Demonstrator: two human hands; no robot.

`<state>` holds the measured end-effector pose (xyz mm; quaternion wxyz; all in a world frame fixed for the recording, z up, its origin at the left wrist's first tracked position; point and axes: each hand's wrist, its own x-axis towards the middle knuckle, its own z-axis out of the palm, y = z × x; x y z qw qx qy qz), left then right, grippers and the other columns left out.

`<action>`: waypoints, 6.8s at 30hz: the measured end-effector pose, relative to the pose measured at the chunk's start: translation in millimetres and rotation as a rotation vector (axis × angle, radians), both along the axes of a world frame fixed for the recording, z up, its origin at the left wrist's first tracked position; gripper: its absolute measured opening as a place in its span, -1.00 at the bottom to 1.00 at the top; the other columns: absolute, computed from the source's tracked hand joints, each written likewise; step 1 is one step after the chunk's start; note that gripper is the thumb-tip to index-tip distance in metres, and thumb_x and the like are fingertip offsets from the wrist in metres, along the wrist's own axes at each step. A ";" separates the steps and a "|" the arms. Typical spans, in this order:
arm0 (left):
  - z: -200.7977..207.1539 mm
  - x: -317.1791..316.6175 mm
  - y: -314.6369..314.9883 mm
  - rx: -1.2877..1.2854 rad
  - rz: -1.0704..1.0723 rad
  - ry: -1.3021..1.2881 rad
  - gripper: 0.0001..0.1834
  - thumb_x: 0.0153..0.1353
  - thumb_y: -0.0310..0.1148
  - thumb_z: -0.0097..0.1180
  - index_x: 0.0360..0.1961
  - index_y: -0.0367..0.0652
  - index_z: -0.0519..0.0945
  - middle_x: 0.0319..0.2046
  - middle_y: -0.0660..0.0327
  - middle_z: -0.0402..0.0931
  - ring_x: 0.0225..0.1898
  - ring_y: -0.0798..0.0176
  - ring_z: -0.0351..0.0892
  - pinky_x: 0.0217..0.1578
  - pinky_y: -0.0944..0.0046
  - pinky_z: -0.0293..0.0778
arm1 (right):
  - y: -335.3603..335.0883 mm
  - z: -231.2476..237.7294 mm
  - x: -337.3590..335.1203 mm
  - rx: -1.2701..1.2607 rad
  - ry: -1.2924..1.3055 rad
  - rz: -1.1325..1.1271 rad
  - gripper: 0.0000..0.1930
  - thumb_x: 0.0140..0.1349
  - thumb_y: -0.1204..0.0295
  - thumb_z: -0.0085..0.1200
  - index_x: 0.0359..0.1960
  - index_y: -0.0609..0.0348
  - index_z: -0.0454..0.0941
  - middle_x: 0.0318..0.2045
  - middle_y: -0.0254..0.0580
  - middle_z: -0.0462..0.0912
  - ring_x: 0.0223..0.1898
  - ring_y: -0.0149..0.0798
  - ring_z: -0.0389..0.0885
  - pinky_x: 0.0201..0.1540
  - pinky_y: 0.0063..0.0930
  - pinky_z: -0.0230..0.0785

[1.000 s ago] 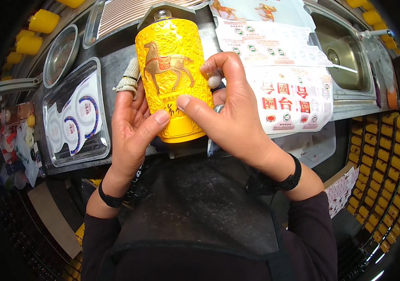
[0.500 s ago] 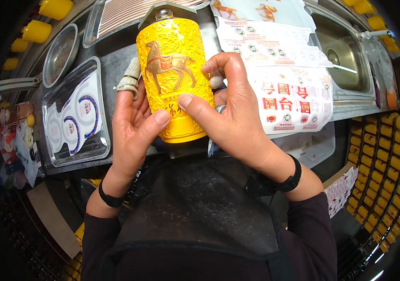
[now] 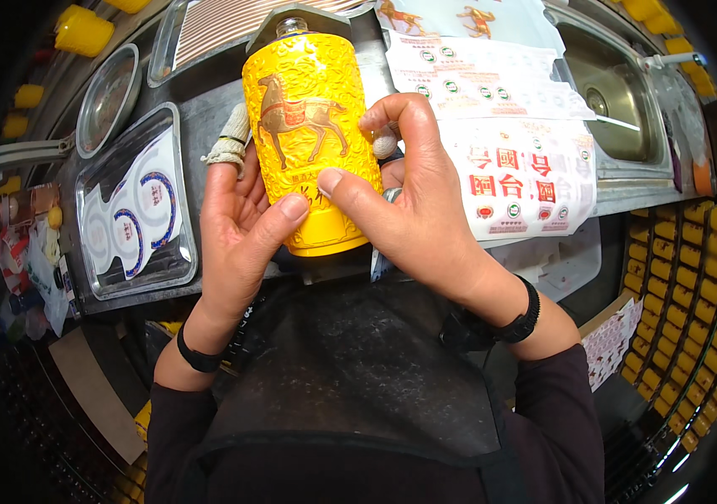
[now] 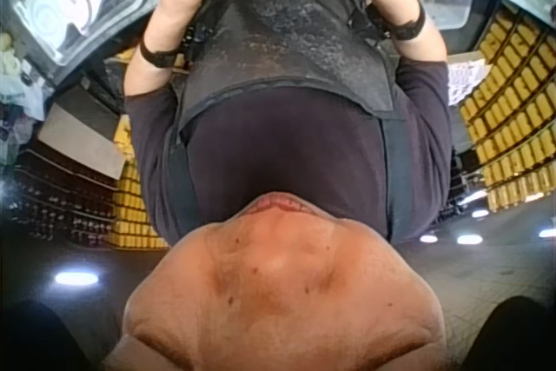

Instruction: Manually applying adhesive labels and decorative stickers to yellow liquor bottles in a factory setting.

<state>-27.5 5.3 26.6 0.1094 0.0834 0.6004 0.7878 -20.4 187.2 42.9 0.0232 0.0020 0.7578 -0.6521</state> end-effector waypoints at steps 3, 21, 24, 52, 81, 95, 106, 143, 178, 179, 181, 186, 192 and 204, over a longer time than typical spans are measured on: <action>-0.1 -0.9 0.8 0.010 0.009 0.002 -0.18 0.16 -0.44 0.26 0.33 -0.38 0.04 0.28 -0.10 0.18 0.33 0.08 0.22 0.34 0.12 0.11 | -1.8 -1.9 -0.4 -0.062 0.033 -0.043 -0.55 0.11 0.43 0.24 -0.05 0.24 0.28 -0.15 -0.21 0.39 -0.36 -0.55 0.49 -0.42 -0.72 0.37; -1.6 1.1 -3.7 0.003 0.000 0.040 -0.14 0.15 -0.44 0.24 0.36 -0.37 0.00 0.30 -0.09 0.13 0.36 0.08 0.16 0.35 0.13 0.08 | 1.5 34.1 12.5 0.185 0.279 0.038 -0.69 0.07 0.63 0.23 -0.16 0.26 0.41 -0.27 -0.31 0.51 -0.26 -0.51 0.49 -0.19 -0.63 0.36; -3.2 2.9 -2.7 -0.012 0.056 0.087 -0.21 0.15 -0.45 0.25 0.31 -0.39 0.09 0.23 -0.08 0.26 0.30 0.10 0.26 0.32 0.14 0.13 | 8.4 33.6 12.6 0.256 0.209 -0.077 -0.74 0.08 0.62 0.20 -0.20 0.26 0.45 -0.31 -0.31 0.52 -0.29 -0.52 0.48 -0.20 -0.63 0.36; -13.8 1.9 -13.1 0.089 0.036 0.099 -0.25 0.17 -0.43 0.18 0.32 -0.40 0.10 0.21 -0.06 0.31 0.28 0.15 0.30 0.29 0.15 0.18 | 7.7 55.8 1.8 0.684 0.830 0.491 -0.61 -0.30 0.66 0.28 -0.30 0.14 0.69 -0.40 -0.25 0.64 -0.45 -0.21 0.54 -0.40 -0.45 0.39; 8.0 -28.2 -25.5 -0.715 -0.001 0.859 -0.63 0.17 -0.09 0.19 -0.09 -0.06 0.69 0.38 -0.14 0.09 0.33 -0.33 0.16 0.26 -0.04 0.20 | 18.3 26.6 32.2 0.117 0.091 -0.156 -0.74 0.09 0.61 0.28 -0.17 0.29 0.55 -0.22 -0.30 0.60 -0.19 -0.50 0.56 -0.13 -0.65 0.40; 16.9 -18.1 -47.9 -0.918 -0.046 0.937 -0.62 0.12 -0.21 0.18 -0.05 -0.10 0.68 0.32 -0.20 0.19 0.27 -0.33 0.24 0.23 -0.17 0.17 | 6.0 30.4 23.7 0.034 0.188 -0.150 -0.76 0.10 0.58 0.27 -0.18 0.29 0.56 -0.25 -0.28 0.62 -0.25 -0.51 0.56 -0.18 -0.63 0.41; 25.4 -22.8 -24.5 -0.945 -0.003 0.944 -0.70 0.13 -0.21 0.16 -0.19 -0.15 0.70 0.34 -0.14 0.18 0.29 -0.30 0.23 0.22 -0.28 0.09 | 26.8 9.8 26.2 -0.025 0.049 -0.267 -0.77 0.13 0.59 0.23 -0.17 0.30 0.55 -0.30 -0.33 0.61 -0.32 -0.57 0.53 -0.24 -0.69 0.39; -17.4 0.8 -28.1 -0.716 -0.122 0.303 0.09 -0.24 -0.25 0.54 0.24 -0.40 0.09 0.14 -0.16 0.37 0.21 -0.04 0.41 0.22 0.11 0.27 | 33.3 6.1 10.9 -0.174 0.023 -0.276 -0.78 0.19 0.59 0.10 -0.11 0.32 0.51 -0.25 -0.33 0.59 -0.28 -0.58 0.50 -0.16 -0.73 0.34; 50.1 -148.9 -43.4 -0.224 0.144 0.118 -0.50 0.23 -0.39 0.19 0.18 -0.32 0.41 -0.14 0.00 0.59 -0.07 0.29 0.58 0.00 0.31 0.46 | 40.9 -18.2 -180.7 0.301 0.116 -0.117 -0.77 0.21 0.34 0.21 -0.50 0.23 0.56 -0.60 -0.46 0.53 -0.55 -0.63 0.38 -0.49 -0.70 0.17; 50.5 -160.7 -34.0 -0.265 0.139 0.316 -0.55 0.30 -0.35 0.11 0.17 -0.32 0.41 -0.10 0.04 0.57 -0.05 0.32 0.55 0.01 0.35 0.42 | 30.8 -3.5 -182.9 0.342 0.197 -0.073 -0.76 0.17 0.34 0.21 -0.50 0.27 0.57 -0.64 -0.43 0.52 -0.57 -0.61 0.38 -0.51 -0.64 0.20; 46.7 -191.3 -12.9 -0.373 0.070 0.569 -0.62 0.38 -0.25 0.01 0.08 -0.31 0.45 -0.07 0.10 0.54 -0.04 0.36 0.51 0.02 0.41 0.38 | 16.4 18.5 -189.7 0.400 0.334 0.027 -0.75 0.14 0.34 0.22 -0.50 0.32 0.58 -0.67 -0.39 0.50 -0.58 -0.59 0.36 -0.53 -0.57 0.23; 57.4 -210.8 15.8 -0.295 -0.404 0.329 -0.65 0.40 -0.13 -0.03 -0.09 -0.22 0.56 -0.36 0.30 0.56 -0.36 0.47 0.54 -0.30 0.45 0.47 | 21.8 55.6 -178.0 0.243 0.440 0.121 -0.78 0.21 0.34 0.18 -0.42 0.30 0.61 -0.59 -0.48 0.54 -0.53 -0.64 0.39 -0.49 -0.69 0.22; 76.3 -140.5 -45.2 -0.305 -0.205 0.321 -0.75 0.30 -0.41 0.08 -0.04 -0.27 0.54 -0.40 0.31 0.55 -0.37 0.49 0.51 -0.30 0.47 0.44 | 56.3 65.7 -105.3 -0.049 0.096 -0.057 -0.78 0.19 0.29 0.19 -0.41 0.20 0.58 -0.58 -0.44 0.50 -0.65 -0.65 0.35 -0.59 -0.75 0.13; 73.2 -16.2 -41.6 -0.492 -0.129 0.429 -0.55 0.08 -0.56 0.24 0.06 -0.31 0.55 -0.41 0.30 0.57 -0.40 0.47 0.52 -0.27 0.46 0.42 | 115.6 18.9 39.5 0.297 -0.230 -0.235 -0.82 0.34 0.43 -0.04 -0.27 0.31 0.56 -0.47 -0.36 0.54 -0.47 -0.58 0.40 -0.41 -0.70 0.24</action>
